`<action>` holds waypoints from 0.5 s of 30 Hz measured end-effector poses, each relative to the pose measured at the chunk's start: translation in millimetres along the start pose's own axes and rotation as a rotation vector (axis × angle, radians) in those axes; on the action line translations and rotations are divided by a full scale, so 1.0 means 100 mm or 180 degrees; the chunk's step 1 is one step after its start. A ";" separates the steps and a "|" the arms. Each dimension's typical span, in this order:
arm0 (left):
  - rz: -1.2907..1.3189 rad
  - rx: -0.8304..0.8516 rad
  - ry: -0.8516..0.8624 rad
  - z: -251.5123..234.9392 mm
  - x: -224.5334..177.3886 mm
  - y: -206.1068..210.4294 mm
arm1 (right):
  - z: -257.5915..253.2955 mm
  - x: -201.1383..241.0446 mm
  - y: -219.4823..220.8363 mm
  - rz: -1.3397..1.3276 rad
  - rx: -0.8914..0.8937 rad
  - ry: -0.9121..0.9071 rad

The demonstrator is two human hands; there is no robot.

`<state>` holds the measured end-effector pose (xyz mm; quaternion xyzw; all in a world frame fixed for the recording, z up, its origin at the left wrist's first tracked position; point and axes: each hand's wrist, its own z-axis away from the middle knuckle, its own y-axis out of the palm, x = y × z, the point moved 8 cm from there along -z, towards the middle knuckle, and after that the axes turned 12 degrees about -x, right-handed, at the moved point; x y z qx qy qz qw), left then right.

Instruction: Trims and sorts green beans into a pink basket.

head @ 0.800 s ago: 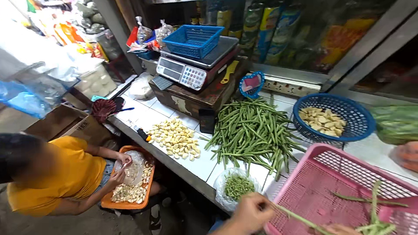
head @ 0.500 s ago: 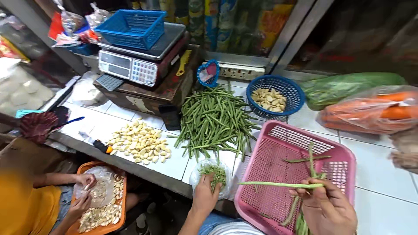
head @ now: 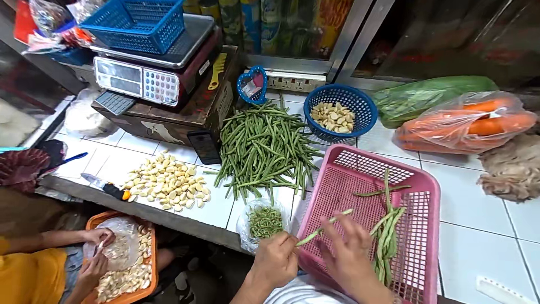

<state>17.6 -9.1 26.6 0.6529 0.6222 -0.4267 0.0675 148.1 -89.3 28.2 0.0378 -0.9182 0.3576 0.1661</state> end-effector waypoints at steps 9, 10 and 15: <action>-0.0472 0.0413 -0.0271 0.10 -0.05 0.02 | 0.00 0.25 0.25 -0.0614 0.0887 -0.0838; -0.0475 0.0549 -0.0254 0.12 -0.06 0.04 | 0.02 0.25 0.27 -0.0641 0.0992 -0.0837; -0.0834 0.1069 -0.0060 0.17 -0.10 0.16 | 0.08 0.28 0.28 -0.0923 0.1015 -0.0803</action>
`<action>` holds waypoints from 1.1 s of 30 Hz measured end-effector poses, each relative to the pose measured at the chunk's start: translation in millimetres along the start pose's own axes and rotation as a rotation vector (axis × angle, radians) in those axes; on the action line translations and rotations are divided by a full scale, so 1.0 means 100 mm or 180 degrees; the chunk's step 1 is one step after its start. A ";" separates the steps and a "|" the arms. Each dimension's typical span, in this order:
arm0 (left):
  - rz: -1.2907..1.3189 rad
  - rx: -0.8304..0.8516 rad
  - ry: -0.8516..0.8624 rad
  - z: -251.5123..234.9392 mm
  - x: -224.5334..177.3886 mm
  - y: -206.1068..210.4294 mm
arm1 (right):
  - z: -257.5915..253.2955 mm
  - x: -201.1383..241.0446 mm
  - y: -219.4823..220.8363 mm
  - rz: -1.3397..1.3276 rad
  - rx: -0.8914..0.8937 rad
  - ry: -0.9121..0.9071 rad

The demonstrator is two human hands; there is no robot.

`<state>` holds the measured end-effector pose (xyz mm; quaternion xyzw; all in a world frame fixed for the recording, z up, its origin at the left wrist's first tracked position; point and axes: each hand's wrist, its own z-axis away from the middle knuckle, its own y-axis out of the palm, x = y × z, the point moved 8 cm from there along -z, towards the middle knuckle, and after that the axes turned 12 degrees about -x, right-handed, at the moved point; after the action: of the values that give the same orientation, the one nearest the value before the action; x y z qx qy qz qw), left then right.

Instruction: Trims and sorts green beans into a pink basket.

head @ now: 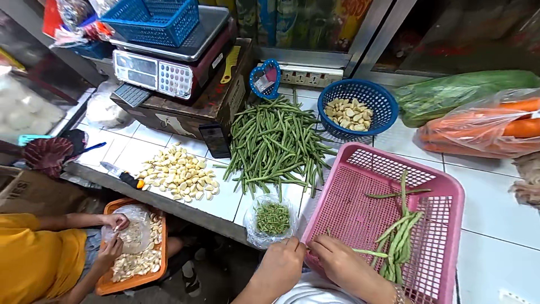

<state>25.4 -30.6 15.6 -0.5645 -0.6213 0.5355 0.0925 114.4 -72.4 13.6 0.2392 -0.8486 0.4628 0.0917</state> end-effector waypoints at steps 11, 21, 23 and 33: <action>0.2748 -0.1487 -0.0367 -0.05 0.03 -0.29 | -0.09 -0.02 -0.24 -0.2485 -0.1520 0.1458; 0.0832 -0.0009 -0.1983 0.10 0.69 0.02 | -0.22 -0.45 -0.77 -0.2892 -0.2342 0.1680; 0.1179 -0.0507 -0.1044 -0.06 0.35 -0.06 | -0.16 -0.38 -0.59 -0.3314 -0.2215 0.2058; -0.0160 -0.1032 0.0369 -1.32 0.27 -0.73 | -0.20 -0.25 -1.18 -0.1921 -0.2147 0.1553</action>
<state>67.5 80.4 112.4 -0.5863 -0.7071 0.3923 0.0493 192.5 -101.4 102.5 0.3156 -0.7978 0.1586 0.4887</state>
